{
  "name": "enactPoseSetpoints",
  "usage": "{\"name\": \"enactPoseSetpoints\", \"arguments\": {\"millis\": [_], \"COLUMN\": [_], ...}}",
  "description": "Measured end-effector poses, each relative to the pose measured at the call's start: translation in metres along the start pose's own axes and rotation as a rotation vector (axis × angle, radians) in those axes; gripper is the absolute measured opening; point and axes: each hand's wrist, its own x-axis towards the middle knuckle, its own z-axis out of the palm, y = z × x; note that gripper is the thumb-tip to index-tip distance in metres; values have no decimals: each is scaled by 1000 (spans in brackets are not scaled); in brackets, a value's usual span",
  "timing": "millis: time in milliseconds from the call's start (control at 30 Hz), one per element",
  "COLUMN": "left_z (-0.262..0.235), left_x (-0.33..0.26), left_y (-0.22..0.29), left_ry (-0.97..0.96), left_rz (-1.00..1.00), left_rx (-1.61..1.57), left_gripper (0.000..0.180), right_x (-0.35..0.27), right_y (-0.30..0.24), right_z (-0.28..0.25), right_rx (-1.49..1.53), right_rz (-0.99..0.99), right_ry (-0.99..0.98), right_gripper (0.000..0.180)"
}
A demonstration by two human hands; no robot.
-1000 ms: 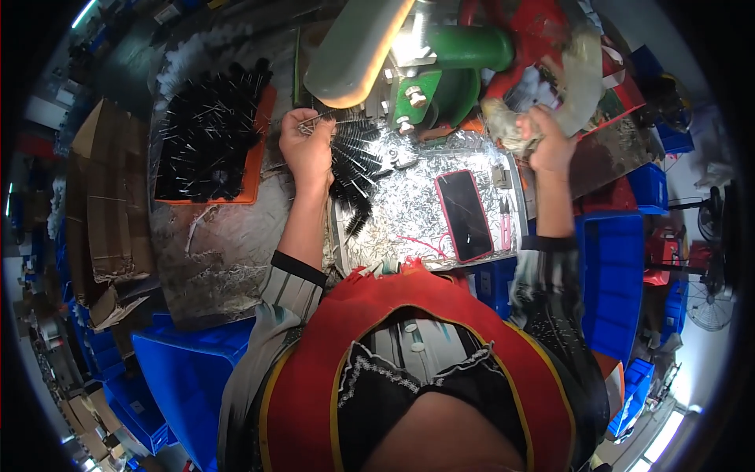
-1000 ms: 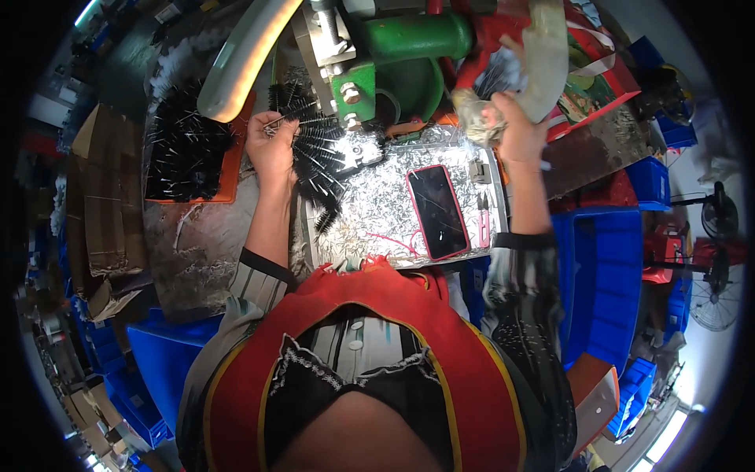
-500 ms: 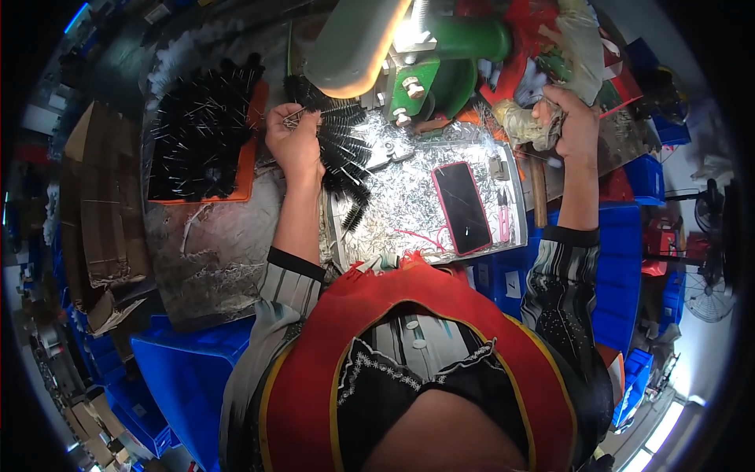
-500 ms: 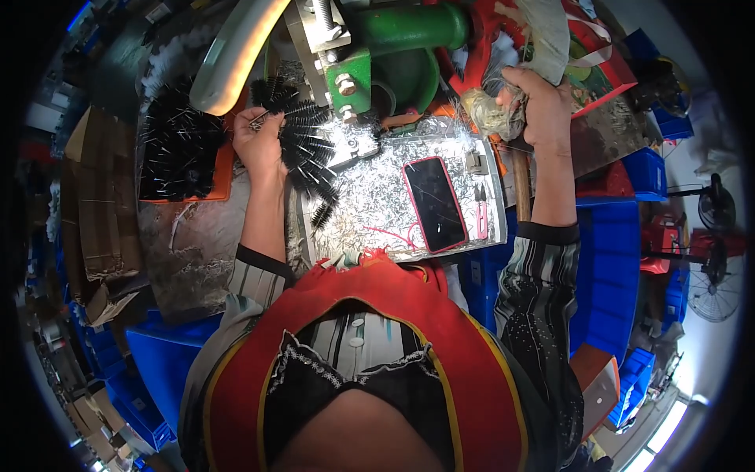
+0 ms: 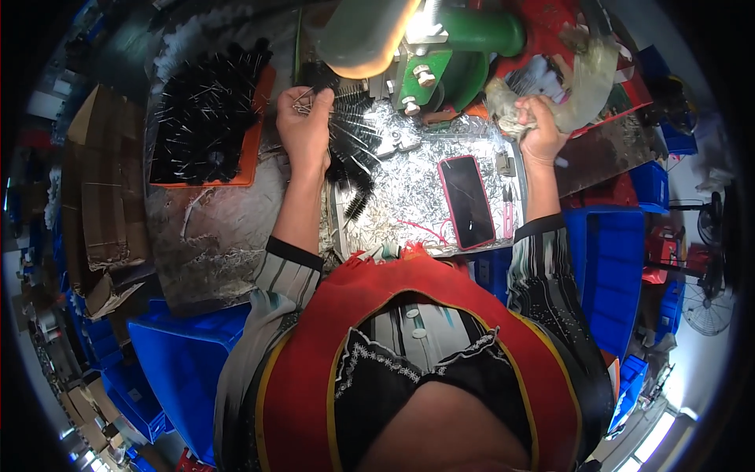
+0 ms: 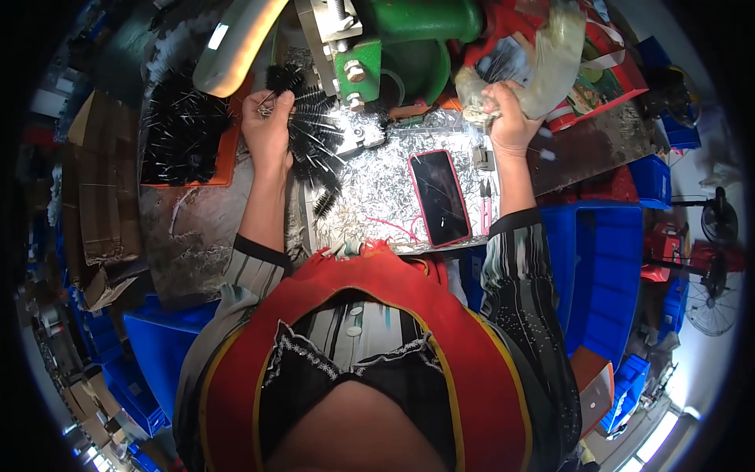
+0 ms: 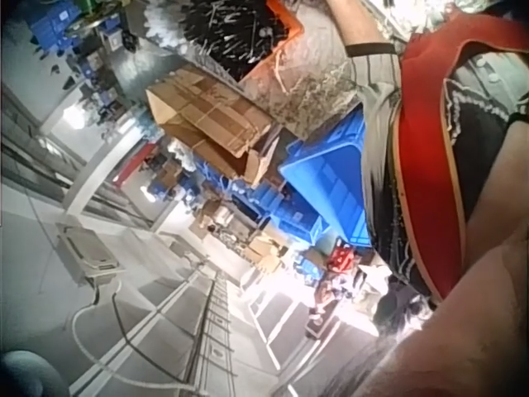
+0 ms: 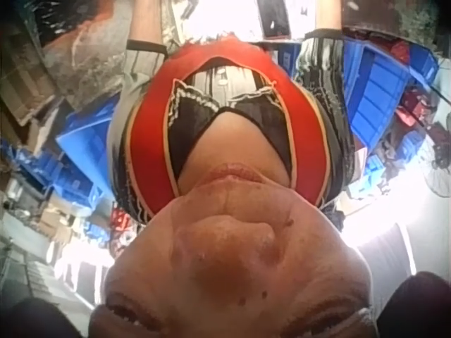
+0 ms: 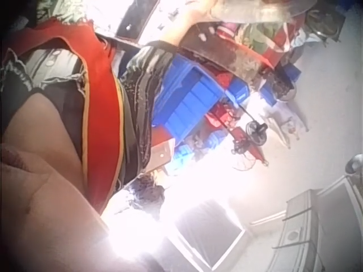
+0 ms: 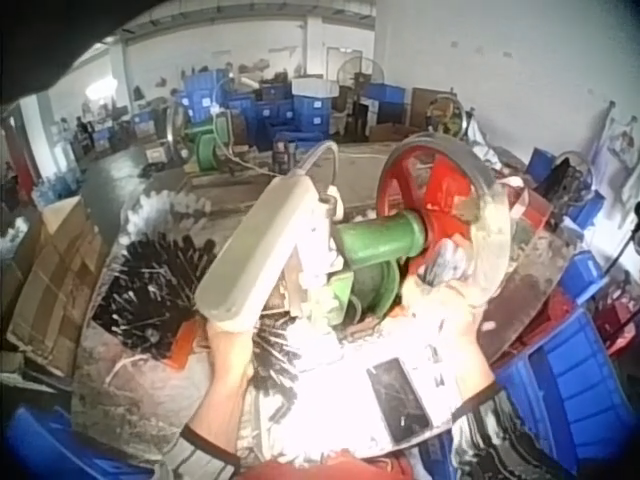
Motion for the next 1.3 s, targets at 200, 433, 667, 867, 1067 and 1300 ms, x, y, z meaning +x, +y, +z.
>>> {"name": "enactPoseSetpoints", "arguments": {"millis": [200, 433, 667, 867, 1067, 1300], "left_z": [-6, -8, -6, 5, 12, 17], "left_x": [-19, -29, -24, -14, -8, -8], "left_y": [7, 10, -4, -7, -11, -10], "left_ry": [-173, -398, -16, 9, 31, 25], "left_rz": [102, 66, 54, 113, 126, 145], "left_rx": [323, 377, -195, -141, -87, -88], "left_gripper": [47, 54, 33, 28, 26, 26], "right_x": [0, -1, 2, 28, 51, 69], "right_y": [0, 0, -3, -57, -85, -100], "right_z": [-5, -1, -5, 12, 14, 10], "right_rx": [5, -29, 0, -178, -293, -339], "right_rz": [126, 131, 112, 424, 434, 544], "right_ry": [-18, -6, -13, 277, -10, -73], "right_gripper": [6, 10, 7, 11, 9, 16]}}
